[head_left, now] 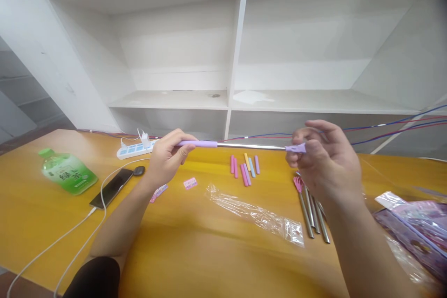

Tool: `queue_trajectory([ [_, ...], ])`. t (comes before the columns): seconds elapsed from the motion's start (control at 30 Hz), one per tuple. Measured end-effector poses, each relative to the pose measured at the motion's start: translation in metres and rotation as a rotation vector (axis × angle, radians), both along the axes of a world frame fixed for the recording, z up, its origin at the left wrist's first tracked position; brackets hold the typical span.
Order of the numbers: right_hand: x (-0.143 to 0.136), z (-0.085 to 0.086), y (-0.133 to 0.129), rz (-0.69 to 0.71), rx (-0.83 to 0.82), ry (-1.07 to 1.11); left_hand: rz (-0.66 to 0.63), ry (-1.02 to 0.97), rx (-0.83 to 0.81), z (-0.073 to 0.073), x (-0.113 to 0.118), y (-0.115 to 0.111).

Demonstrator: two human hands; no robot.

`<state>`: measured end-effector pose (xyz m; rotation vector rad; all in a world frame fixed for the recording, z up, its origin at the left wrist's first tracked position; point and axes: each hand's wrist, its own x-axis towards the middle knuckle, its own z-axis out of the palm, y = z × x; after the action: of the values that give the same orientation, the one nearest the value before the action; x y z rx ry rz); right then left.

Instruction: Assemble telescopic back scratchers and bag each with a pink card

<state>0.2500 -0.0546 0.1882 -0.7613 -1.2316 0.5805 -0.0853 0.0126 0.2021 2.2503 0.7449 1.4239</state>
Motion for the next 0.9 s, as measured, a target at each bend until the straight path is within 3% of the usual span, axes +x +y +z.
queue_trajectory([
  [0.17, 0.021, 0.003, -0.008, -0.343, 0.230, -0.816, 0.038, 0.020, 0.008, 0.002, -0.001, 0.001],
  [0.27, 0.032, 0.001, -0.008, -0.447, 0.258, -1.030, 0.070, 0.121, 0.084, 0.003, -0.002, -0.001],
  [0.47, 0.033, -0.002, -0.008, -0.506, 0.291, -1.151, 0.075, 0.224, 0.303, 0.004, -0.001, -0.006],
  [0.9, 0.026, -0.012, -0.009, -0.495, 0.349, -1.239, 0.083, 0.210, 0.338, 0.000, 0.004, -0.006],
])
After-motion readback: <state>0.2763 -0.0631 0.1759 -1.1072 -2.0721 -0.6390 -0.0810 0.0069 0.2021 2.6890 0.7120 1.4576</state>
